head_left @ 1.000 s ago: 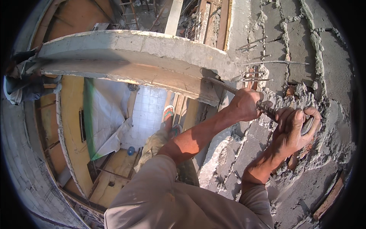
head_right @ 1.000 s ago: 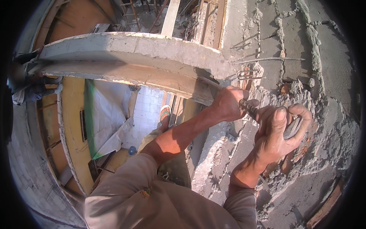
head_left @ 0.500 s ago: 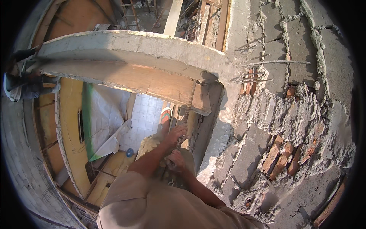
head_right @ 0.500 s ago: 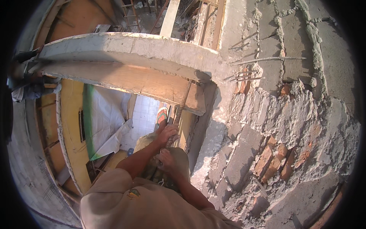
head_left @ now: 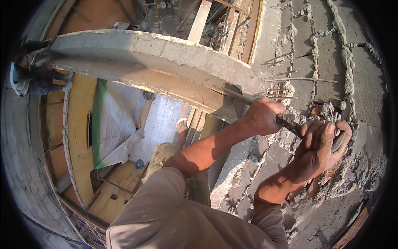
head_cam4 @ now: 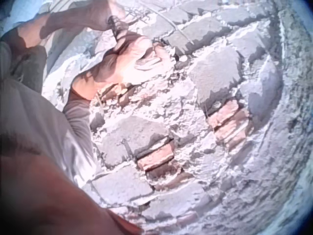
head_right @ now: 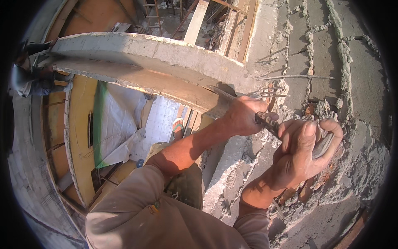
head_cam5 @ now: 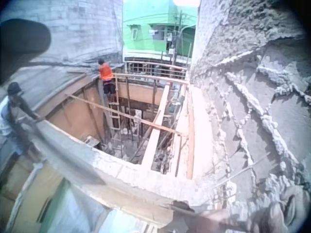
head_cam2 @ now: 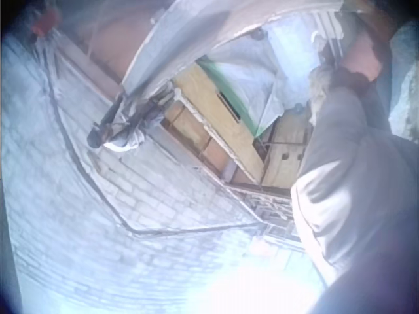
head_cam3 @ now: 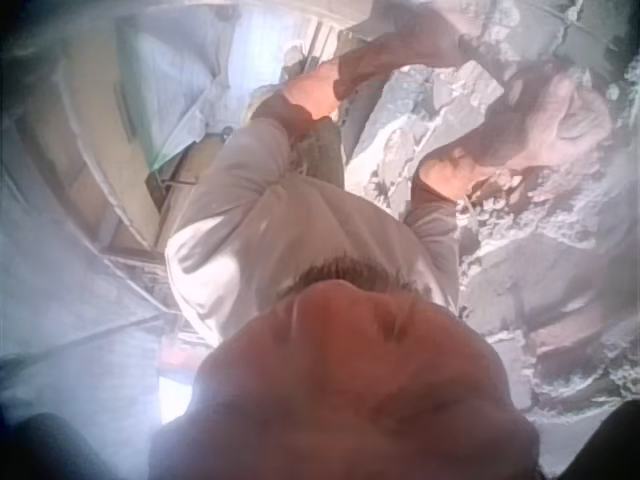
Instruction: The person inserts a long steel rebar into a concrete beam opening and pushes it into place. The person then uses a hammer to tap the rebar further into the beam. The person continues to adjust and secure the rebar within the beam structure.
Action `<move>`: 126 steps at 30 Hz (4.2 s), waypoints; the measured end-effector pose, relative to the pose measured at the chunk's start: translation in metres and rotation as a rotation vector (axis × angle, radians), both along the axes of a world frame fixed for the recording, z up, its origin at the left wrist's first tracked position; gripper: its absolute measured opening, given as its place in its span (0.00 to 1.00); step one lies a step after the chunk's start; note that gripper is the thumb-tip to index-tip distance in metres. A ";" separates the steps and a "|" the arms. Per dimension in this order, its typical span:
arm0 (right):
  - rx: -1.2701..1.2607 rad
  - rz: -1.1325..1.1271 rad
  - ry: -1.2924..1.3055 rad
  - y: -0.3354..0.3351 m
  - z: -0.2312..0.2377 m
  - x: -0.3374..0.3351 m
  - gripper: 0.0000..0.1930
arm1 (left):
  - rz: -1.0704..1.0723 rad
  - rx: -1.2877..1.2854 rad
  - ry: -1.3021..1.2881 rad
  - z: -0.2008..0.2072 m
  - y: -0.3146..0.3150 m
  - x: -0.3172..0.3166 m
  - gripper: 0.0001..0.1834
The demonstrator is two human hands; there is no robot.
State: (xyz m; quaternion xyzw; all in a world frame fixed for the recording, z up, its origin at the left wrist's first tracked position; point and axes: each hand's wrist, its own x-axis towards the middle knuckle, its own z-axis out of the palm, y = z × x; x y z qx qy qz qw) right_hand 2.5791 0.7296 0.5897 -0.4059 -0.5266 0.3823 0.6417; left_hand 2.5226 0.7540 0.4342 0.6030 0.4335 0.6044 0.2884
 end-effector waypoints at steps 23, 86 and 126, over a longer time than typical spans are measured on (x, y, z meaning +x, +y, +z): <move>-0.028 0.109 0.067 -0.039 -0.041 -0.024 0.12 | 0.074 -0.092 0.153 -0.035 -0.045 -0.038 0.18; 0.059 0.668 0.039 -0.010 0.000 -0.151 0.20 | 0.421 0.005 0.017 -0.013 -0.040 -0.164 0.14; -0.342 0.884 0.021 0.001 -0.306 -0.297 0.10 | 0.674 -0.389 0.303 -0.242 -0.057 -0.364 0.14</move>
